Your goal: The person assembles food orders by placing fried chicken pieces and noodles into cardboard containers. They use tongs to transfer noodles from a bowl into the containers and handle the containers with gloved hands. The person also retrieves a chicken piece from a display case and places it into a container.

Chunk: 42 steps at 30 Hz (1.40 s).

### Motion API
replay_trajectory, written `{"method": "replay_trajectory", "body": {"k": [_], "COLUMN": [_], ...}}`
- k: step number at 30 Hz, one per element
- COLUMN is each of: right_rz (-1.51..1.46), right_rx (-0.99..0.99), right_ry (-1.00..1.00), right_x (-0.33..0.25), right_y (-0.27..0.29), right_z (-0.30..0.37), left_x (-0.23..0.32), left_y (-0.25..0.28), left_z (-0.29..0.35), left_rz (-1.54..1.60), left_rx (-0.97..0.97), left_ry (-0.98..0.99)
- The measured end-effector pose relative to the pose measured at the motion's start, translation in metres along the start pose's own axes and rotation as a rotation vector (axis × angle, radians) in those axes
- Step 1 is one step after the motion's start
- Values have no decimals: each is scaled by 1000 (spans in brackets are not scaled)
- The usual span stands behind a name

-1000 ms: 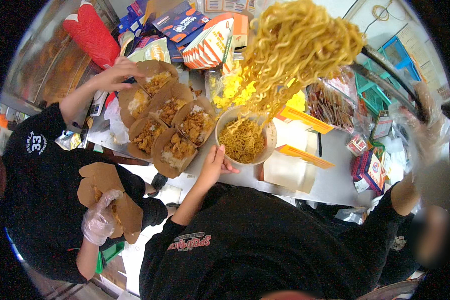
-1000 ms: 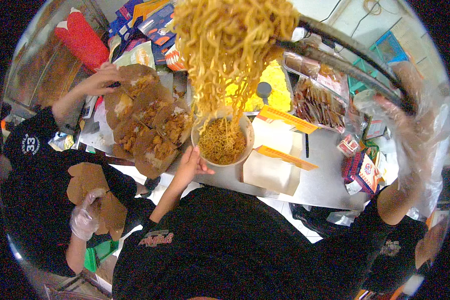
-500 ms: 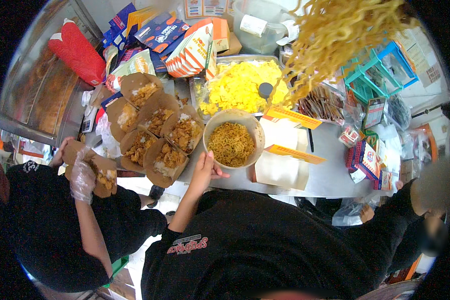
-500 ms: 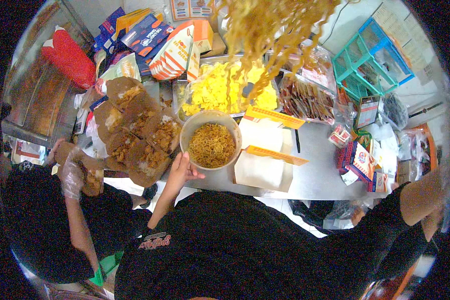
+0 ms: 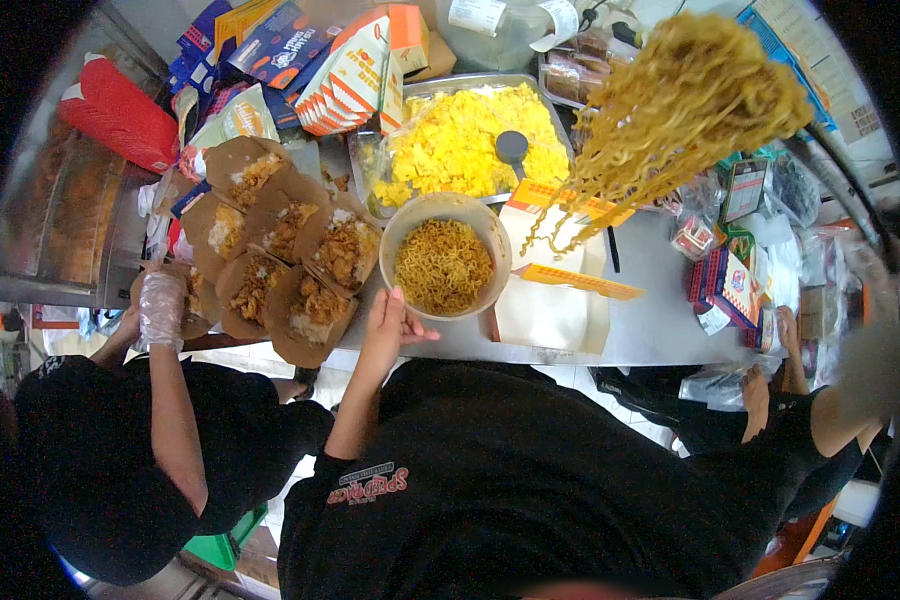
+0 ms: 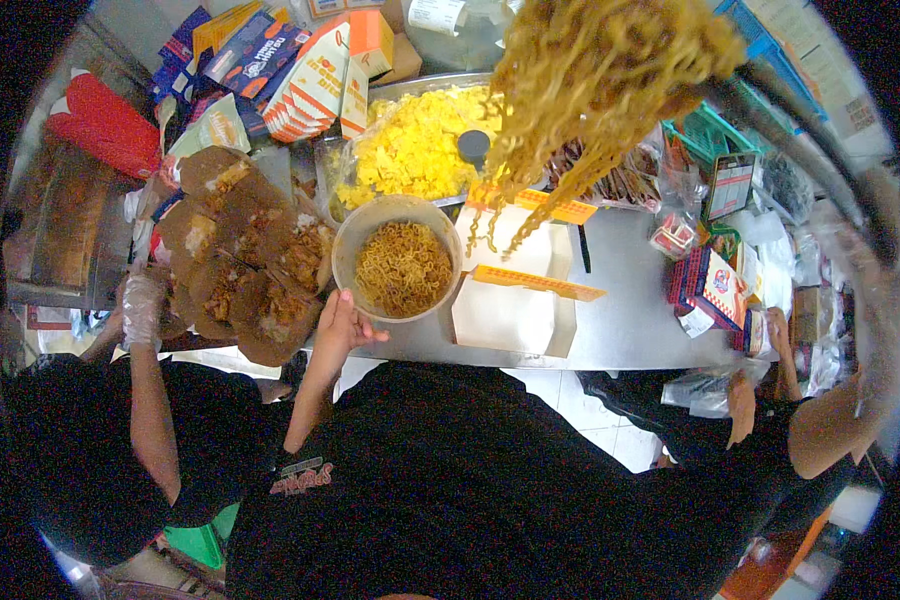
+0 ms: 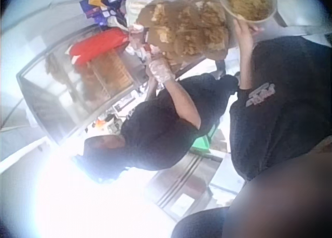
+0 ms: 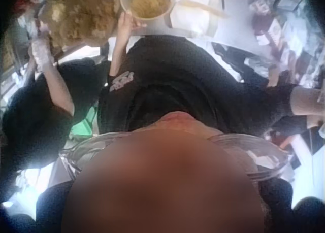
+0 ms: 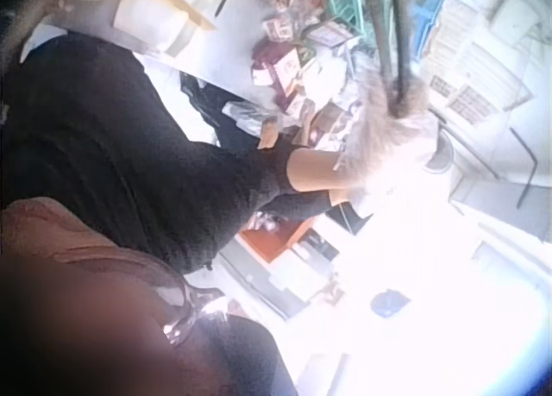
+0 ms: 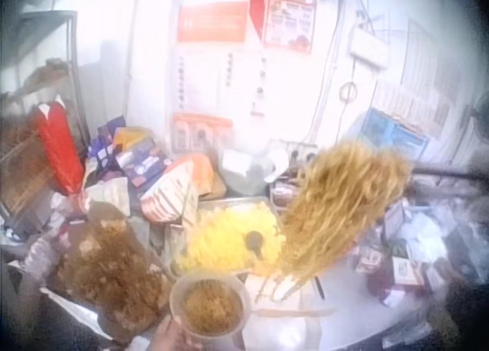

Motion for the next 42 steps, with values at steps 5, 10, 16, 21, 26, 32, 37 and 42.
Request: {"method": "replay_trajectory", "body": {"k": [5,10,16,21,26,32,37,42], "right_rz": [-431,-243,-74,34,-182,-427,1,93], "right_rx": [11,-280,-315,-213,150,285,125,77], "right_ry": [42,143,600,807,882,829,749,805], "right_x": [9,-1,-134,-212,-199,-190,-199,-231], "right_y": [-61,-122,-195,-255,-187,-143,-146,-175], "right_z": [1,-7,-21,-24,-23,-22,-21,-13], "left_x": [1,1,1,2,6,6,6,7], "left_y": [0,-1,0,-2,-5,-2,-3,-4], "left_z": [2,4,4,5,7,8,7,6], "left_rz": [-22,-57,-53,-26,-16,-38,-28,-8], "left_rx": [21,43,44,42,39,83,81,53], "left_ry": [31,60,52,46,41,74,67,64]}}
Point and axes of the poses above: each hand's wrist, its own z-axis away from the middle knuckle, its own y-axis out of the back of the hand, x = y × z, the point moved 8 cm from there along -z, towards the middle knuckle, and after that the axes turned 3 degrees about y, right-handed, at the moved point
